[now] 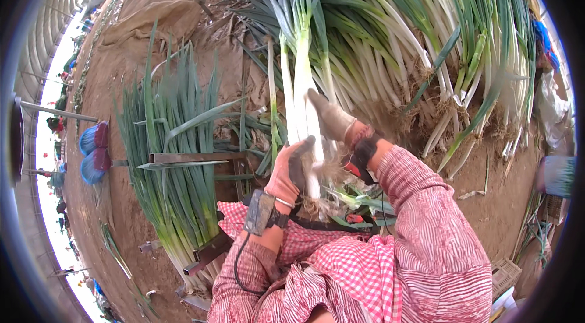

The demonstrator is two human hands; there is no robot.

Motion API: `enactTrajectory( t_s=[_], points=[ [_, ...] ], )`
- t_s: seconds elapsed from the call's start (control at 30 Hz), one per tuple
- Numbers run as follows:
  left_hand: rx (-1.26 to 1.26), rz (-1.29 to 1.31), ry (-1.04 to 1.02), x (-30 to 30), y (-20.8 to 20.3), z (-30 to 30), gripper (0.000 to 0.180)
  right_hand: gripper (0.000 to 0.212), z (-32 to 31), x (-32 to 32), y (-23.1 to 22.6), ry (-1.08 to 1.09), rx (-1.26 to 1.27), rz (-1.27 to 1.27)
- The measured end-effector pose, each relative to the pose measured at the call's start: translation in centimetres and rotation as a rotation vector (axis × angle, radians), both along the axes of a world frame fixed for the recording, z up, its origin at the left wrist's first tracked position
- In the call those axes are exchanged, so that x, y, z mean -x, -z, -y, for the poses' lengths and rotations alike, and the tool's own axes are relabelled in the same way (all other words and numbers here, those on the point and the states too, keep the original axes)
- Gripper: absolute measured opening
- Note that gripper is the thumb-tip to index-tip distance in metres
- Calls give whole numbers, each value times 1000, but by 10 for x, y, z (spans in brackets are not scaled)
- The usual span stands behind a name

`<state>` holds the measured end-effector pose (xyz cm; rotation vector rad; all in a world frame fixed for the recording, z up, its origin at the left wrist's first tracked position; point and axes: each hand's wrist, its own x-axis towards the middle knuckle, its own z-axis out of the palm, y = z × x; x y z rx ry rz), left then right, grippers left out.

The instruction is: Trimming roots and sorting scallions into a metal frame for bundling.

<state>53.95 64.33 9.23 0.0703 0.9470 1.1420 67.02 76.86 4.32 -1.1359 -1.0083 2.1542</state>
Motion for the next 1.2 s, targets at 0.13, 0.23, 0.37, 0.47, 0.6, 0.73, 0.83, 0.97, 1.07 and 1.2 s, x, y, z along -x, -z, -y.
enactTrajectory(
  t_s=[0.13, 0.23, 0.37, 0.47, 0.6, 0.73, 0.83, 0.97, 1.07, 1.2],
  points=[
    [-174, -330, 97, 15, -42, 17, 27, 71, -81, -38, 67, 184, 72, 139],
    [-91, -285, 135, 44, -49, 31, 28, 79, -81, -27, 46, 265, 153, 91],
    [-60, -112, -86, 41, -53, 32, 24, 82, -67, 9, 12, 115, 147, -111],
    [-36, -245, -1, 47, -35, 43, 33, 64, -50, 56, -6, 27, 83, -246],
    [-101, -657, 164, 41, -67, 64, 44, 33, -60, 95, -3, 174, 489, -339],
    [8, -1038, 310, 64, -111, 122, 55, 34, -57, 137, -9, 143, 529, -402],
    [74, -1221, 405, 80, -144, 182, 60, 47, -36, 167, 6, 120, 453, -545],
    [151, -1382, 478, 94, -174, 278, 65, 64, 34, 193, -17, 77, 359, -714],
    [113, -1486, 449, 106, -191, 320, 63, 71, 57, 190, -46, 42, 246, -782],
    [70, -1498, 188, 138, -195, 403, 66, 70, 117, 230, -142, 6, 72, -811]
  ],
)
